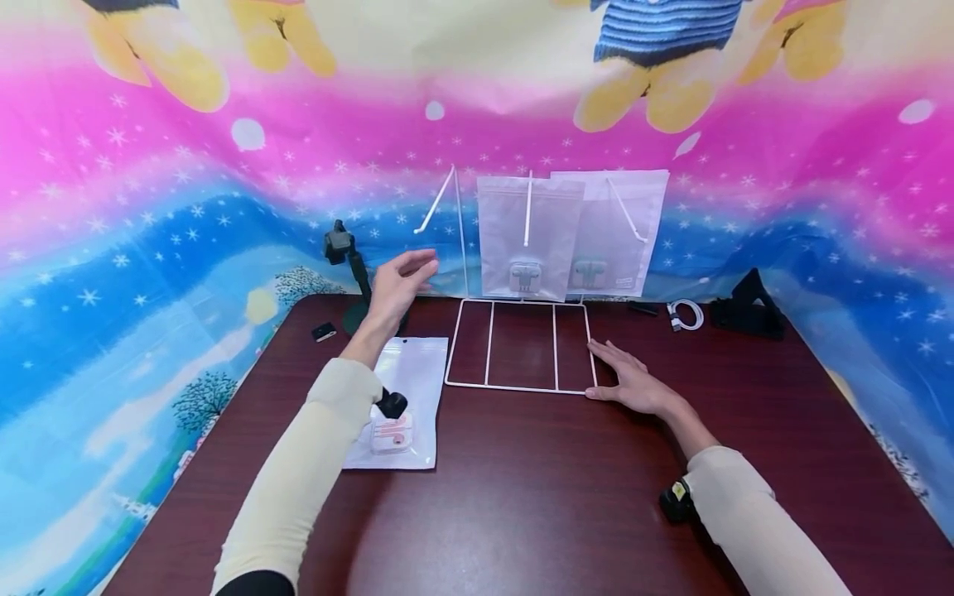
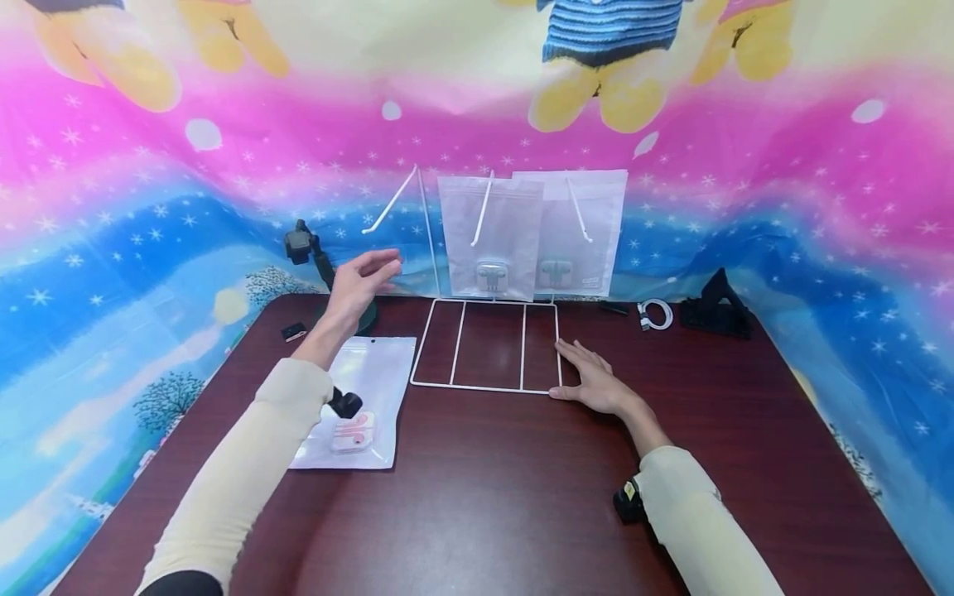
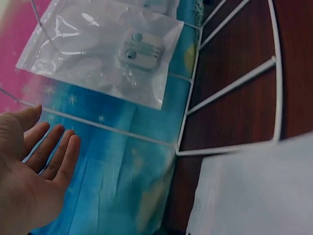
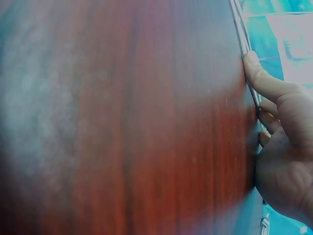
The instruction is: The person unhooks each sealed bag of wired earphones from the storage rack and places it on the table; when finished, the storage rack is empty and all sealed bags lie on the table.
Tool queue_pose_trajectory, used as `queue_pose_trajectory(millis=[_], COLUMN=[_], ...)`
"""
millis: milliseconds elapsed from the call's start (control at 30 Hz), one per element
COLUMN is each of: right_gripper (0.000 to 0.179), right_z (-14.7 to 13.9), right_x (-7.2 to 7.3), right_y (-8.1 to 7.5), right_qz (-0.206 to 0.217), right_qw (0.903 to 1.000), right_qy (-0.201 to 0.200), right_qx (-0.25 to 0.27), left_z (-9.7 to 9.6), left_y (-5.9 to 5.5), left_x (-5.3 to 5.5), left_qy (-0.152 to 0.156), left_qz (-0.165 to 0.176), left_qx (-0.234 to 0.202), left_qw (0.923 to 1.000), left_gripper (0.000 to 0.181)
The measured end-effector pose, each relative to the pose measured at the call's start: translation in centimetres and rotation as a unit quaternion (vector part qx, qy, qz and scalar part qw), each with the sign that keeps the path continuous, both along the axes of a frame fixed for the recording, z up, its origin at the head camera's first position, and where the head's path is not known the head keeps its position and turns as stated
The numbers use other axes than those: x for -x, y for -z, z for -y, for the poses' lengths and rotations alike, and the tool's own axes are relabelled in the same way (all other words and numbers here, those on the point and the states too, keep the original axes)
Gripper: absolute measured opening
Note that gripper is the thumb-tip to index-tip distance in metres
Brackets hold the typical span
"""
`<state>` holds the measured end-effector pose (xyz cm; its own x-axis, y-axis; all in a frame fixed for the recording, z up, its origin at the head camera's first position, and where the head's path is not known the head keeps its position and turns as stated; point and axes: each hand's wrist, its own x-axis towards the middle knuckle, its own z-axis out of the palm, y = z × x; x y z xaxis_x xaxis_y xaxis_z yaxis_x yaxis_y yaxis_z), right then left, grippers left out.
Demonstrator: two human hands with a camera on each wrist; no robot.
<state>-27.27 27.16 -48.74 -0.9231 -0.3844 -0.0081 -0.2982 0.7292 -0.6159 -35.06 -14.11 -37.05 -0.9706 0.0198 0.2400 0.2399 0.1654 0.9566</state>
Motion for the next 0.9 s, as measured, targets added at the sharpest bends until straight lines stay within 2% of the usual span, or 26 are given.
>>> queue_pose_trajectory(millis=[233,467,700,800,900], right_gripper=[0.09,0.089,0.089,0.09,0.09], right_z=[0.3,0.2,0.1,0.1,0.1], right_x=[0.0,-0.1,-0.1,-0.1,-0.1], right_y=[-0.2,-0.1,-0.1,-0.1,-0.1], right_qz=[0.004,-0.003,0.001,0.001,0.001], right_qw=[1.0,1.0,0.9999,1.0,1.0], right_qy=[0.002,0.001,0.003,0.004,0.003], right_qx=[0.009,0.005,0.012,0.008,0.008], left_z=[-2.8,-5.4,-6.2,-6.6,-7.1], left_y=[-0.9,-1.6,-1.5,-1.5,-1.6], left_x=[1.0,1.9,2.5,2.7,2.9], left_qy=[-0.01,0.005,-0.012,-0.006,0.009], left_qz=[0.002,0.009,0.021,0.02,0.02], left_qx=[-0.035,-0.065,-0.057,-0.065,-0.09], left_qw=[0.9993,0.9979,0.9981,0.9977,0.9957], left_gripper=[0.043,0.044,0.043,0.043,0.043])
